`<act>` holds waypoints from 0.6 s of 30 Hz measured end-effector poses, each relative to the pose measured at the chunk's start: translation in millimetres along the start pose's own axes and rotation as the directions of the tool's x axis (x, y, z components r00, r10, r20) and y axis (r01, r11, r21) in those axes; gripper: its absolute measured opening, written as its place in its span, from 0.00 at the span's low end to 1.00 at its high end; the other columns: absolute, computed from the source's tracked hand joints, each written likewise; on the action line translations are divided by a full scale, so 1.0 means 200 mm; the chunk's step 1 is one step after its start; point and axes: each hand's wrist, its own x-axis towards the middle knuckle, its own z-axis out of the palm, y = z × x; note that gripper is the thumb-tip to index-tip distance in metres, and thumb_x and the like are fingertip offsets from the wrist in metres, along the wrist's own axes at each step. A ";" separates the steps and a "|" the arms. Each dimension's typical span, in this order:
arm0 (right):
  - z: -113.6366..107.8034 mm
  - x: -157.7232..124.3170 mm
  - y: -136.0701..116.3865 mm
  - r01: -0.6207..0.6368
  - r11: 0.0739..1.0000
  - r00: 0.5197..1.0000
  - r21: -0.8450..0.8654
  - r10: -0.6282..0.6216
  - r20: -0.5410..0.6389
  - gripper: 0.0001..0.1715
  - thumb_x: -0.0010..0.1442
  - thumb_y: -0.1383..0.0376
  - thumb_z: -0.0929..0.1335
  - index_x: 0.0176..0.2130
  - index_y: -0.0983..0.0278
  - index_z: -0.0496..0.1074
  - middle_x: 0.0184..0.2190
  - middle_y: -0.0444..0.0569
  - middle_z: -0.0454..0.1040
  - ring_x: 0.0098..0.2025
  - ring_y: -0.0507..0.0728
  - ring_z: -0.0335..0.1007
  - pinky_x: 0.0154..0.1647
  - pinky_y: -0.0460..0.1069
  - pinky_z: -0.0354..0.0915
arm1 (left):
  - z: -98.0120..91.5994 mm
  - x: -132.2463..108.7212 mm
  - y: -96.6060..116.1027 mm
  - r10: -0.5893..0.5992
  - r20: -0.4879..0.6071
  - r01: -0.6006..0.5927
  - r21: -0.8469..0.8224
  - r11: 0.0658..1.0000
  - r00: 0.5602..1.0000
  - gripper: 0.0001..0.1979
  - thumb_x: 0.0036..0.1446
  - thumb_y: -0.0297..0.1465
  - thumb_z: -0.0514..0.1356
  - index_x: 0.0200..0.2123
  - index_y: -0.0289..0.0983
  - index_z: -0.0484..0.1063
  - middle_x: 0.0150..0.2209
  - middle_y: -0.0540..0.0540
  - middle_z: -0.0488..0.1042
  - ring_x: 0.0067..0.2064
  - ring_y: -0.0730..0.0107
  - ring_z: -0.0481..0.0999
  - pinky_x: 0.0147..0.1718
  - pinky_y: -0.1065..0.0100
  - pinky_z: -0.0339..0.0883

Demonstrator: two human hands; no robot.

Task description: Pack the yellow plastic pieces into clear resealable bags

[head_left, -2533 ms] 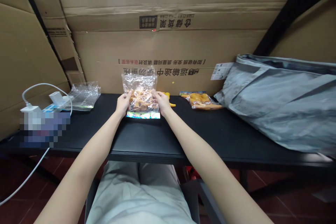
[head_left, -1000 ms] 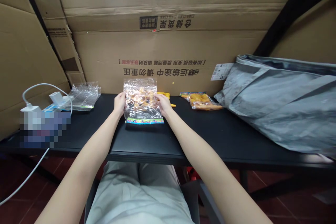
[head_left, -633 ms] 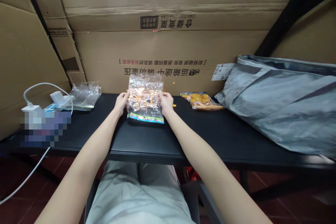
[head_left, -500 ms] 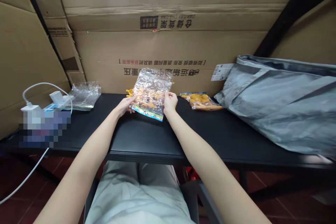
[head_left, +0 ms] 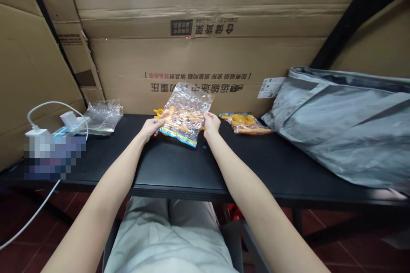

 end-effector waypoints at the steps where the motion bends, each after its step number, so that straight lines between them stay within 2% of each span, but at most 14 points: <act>1: 0.00 0.00 0.00 -0.014 1.000 1.000 0.010 0.014 -0.006 0.09 0.48 0.66 0.71 0.27 0.64 0.65 0.17 0.36 0.65 0.20 0.47 0.64 0.22 0.42 0.62 | 0.00 0.00 0.01 -0.001 -0.016 0.000 -0.049 0.999 1.000 0.21 0.44 0.46 0.67 0.21 0.34 0.66 0.12 0.55 0.61 0.11 0.83 0.58 0.10 0.79 0.50; 3: -0.01 0.01 0.01 -0.019 0.999 0.999 0.039 0.021 -0.045 0.09 0.50 0.65 0.70 0.27 0.64 0.64 0.17 0.35 0.65 0.19 0.47 0.64 0.21 0.42 0.62 | 0.00 -0.01 0.03 -0.035 0.004 0.035 -0.161 0.986 0.999 0.22 0.45 0.49 0.65 0.25 0.34 0.68 0.16 0.52 0.67 0.14 0.81 0.63 0.13 0.78 0.56; 5: -0.01 0.01 0.01 -0.017 0.997 0.995 0.081 0.025 -0.099 0.09 0.53 0.65 0.68 0.28 0.62 0.62 0.18 0.35 0.66 0.20 0.47 0.65 0.21 0.42 0.63 | 0.01 -0.03 0.06 -0.085 0.133 0.114 -0.233 0.966 0.987 0.25 0.48 0.52 0.61 0.30 0.33 0.69 0.22 0.46 0.73 0.18 0.77 0.69 0.15 0.76 0.61; 8: 0.00 -0.02 0.01 -0.049 0.991 0.993 0.126 0.061 -0.099 0.10 0.55 0.66 0.67 0.30 0.61 0.58 0.20 0.36 0.68 0.21 0.47 0.68 0.22 0.42 0.66 | 0.06 -0.08 0.09 -0.127 0.375 0.210 -0.189 0.959 0.918 0.28 0.50 0.54 0.58 0.33 0.31 0.71 0.30 0.38 0.77 0.24 0.73 0.74 0.16 0.75 0.62; 10: 0.02 -0.07 0.01 -0.087 0.986 0.994 0.141 0.095 -0.047 0.11 0.55 0.66 0.67 0.30 0.61 0.57 0.21 0.36 0.68 0.22 0.47 0.70 0.23 0.42 0.68 | 0.10 -0.11 0.10 -0.129 0.454 0.200 -0.111 0.974 0.882 0.26 0.50 0.52 0.60 0.33 0.31 0.72 0.32 0.36 0.78 0.23 0.73 0.74 0.14 0.76 0.59; 12: 0.04 -0.11 0.01 -0.125 0.979 0.992 0.160 0.127 -0.003 0.11 0.57 0.67 0.67 0.31 0.61 0.57 0.22 0.36 0.69 0.22 0.47 0.71 0.24 0.42 0.69 | 0.12 -0.12 0.09 -0.117 0.466 0.159 -0.051 0.986 0.877 0.22 0.50 0.46 0.63 0.32 0.30 0.73 0.33 0.35 0.78 0.20 0.75 0.72 0.13 0.76 0.56; 15: 0.06 -0.16 0.01 -0.171 0.969 0.985 0.178 0.170 0.019 0.09 0.59 0.68 0.65 0.32 0.61 0.58 0.22 0.37 0.69 0.23 0.47 0.71 0.24 0.42 0.70 | 0.13 -0.11 0.08 -0.095 0.418 0.110 -0.011 0.994 0.904 0.15 0.50 0.38 0.65 0.28 0.29 0.74 0.29 0.36 0.78 0.18 0.77 0.70 0.13 0.77 0.56; 18: 0.06 -0.17 -0.01 -0.202 0.961 0.979 0.188 0.201 0.024 0.07 0.59 0.69 0.65 0.31 0.62 0.59 0.22 0.38 0.69 0.24 0.47 0.71 0.26 0.42 0.71 | 0.12 -0.10 0.07 -0.102 0.379 0.104 0.016 0.994 0.920 0.12 0.49 0.35 0.66 0.25 0.29 0.74 0.26 0.38 0.78 0.17 0.78 0.69 0.12 0.77 0.56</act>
